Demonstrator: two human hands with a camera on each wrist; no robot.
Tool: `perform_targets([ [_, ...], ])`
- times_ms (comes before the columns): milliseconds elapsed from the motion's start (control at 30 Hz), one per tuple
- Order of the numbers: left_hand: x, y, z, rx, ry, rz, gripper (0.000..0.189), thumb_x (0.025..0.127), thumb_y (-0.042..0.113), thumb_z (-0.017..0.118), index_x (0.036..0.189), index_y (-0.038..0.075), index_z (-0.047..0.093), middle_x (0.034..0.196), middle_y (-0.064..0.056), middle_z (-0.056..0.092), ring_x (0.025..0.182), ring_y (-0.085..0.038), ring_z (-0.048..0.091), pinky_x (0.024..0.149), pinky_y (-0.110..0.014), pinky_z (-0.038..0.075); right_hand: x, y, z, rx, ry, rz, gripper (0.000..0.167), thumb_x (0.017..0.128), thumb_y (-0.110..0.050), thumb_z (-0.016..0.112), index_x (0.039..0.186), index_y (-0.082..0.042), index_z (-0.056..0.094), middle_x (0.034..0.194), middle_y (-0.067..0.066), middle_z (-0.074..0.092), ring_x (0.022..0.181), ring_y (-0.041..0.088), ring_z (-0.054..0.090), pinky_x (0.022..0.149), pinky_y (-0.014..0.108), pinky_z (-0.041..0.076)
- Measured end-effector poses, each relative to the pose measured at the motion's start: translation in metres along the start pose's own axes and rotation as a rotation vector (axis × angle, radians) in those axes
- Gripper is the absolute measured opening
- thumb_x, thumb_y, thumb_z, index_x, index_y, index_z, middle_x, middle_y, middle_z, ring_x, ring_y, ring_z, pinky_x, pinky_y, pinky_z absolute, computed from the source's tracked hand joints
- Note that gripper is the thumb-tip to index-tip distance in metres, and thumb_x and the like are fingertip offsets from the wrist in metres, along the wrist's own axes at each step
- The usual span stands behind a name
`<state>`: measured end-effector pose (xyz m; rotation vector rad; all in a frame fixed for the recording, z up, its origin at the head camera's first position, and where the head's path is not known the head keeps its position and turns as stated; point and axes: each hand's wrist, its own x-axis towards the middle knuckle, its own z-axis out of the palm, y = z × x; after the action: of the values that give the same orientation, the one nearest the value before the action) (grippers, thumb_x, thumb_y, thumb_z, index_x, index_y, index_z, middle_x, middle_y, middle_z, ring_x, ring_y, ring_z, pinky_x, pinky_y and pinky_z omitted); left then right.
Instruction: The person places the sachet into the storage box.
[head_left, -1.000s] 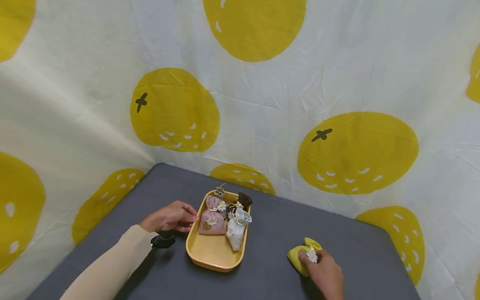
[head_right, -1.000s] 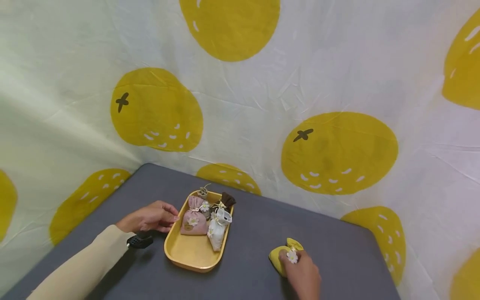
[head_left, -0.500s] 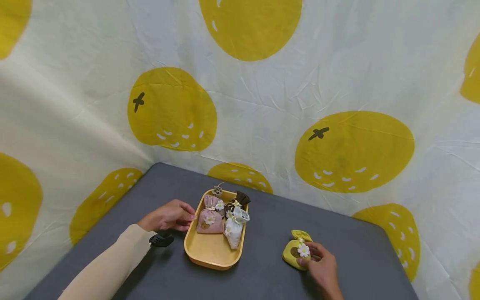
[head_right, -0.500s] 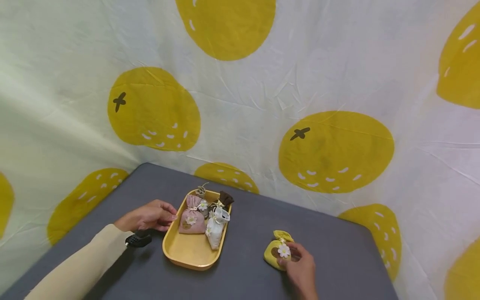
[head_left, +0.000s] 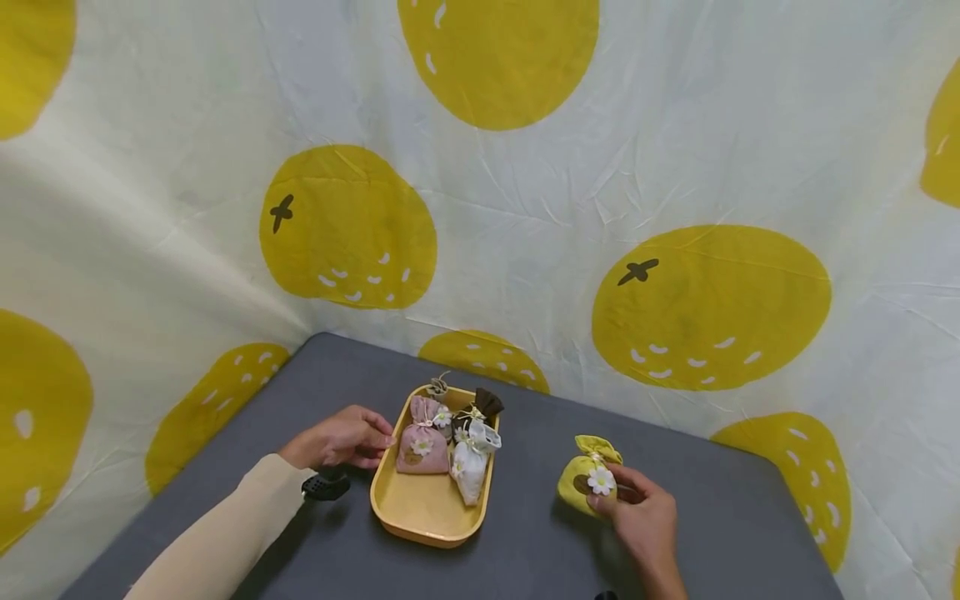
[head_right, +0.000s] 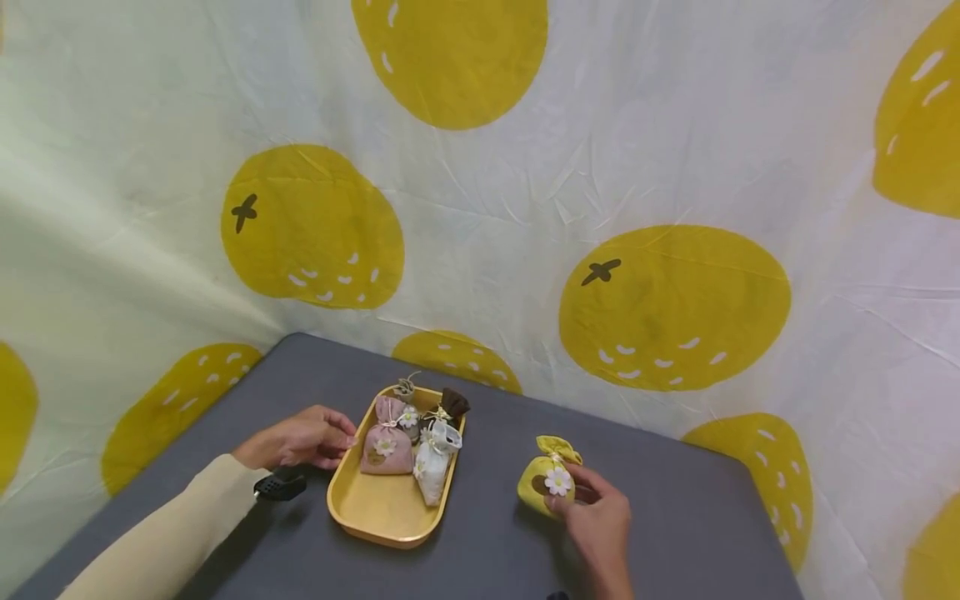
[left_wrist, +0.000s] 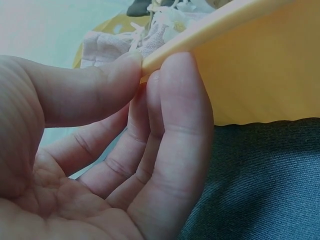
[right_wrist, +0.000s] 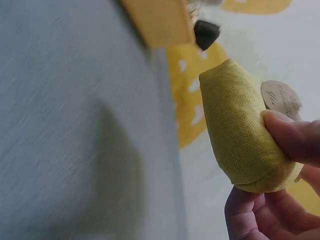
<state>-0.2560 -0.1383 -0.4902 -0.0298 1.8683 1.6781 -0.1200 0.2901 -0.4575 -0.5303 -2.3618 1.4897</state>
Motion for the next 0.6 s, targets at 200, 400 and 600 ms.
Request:
perform_targets([
  [200, 0.001, -0.001, 0.001, 0.004, 0.007, 0.001, 0.013, 0.093, 0.003, 0.073, 0.105, 0.0, 0.068, 0.081, -0.005, 0.069, 0.067, -0.014, 0.065, 0.063, -0.03, 0.061, -0.005, -0.024, 0.005, 0.025, -0.021, -0.014, 0.057, 0.065, 0.007, 0.092, 0.119, -0.001, 0.076, 0.114, 0.01, 0.078, 0.08, -0.001, 0.069, 0.07, 0.018, 0.058],
  [400, 0.001, -0.002, 0.002, 0.005, 0.002, 0.004, 0.012, 0.094, 0.002, 0.072, 0.105, -0.001, 0.068, 0.081, -0.005, 0.069, 0.067, -0.014, 0.065, 0.062, -0.029, 0.061, -0.014, -0.049, 0.013, 0.08, -0.039, -0.048, 0.056, 0.064, 0.009, 0.091, 0.117, -0.002, 0.077, 0.101, -0.007, 0.079, 0.082, 0.001, 0.07, 0.073, 0.018, 0.057],
  [600, -0.001, -0.002, 0.002, -0.006, -0.002, 0.01, 0.013, 0.094, 0.002, 0.072, 0.105, -0.002, 0.068, 0.08, -0.004, 0.069, 0.067, -0.014, 0.065, 0.063, -0.03, 0.061, -0.025, -0.067, 0.027, 0.178, -0.055, -0.092, 0.055, 0.063, 0.016, 0.087, 0.115, 0.001, 0.076, 0.09, -0.018, 0.074, 0.082, 0.004, 0.07, 0.071, 0.019, 0.059],
])
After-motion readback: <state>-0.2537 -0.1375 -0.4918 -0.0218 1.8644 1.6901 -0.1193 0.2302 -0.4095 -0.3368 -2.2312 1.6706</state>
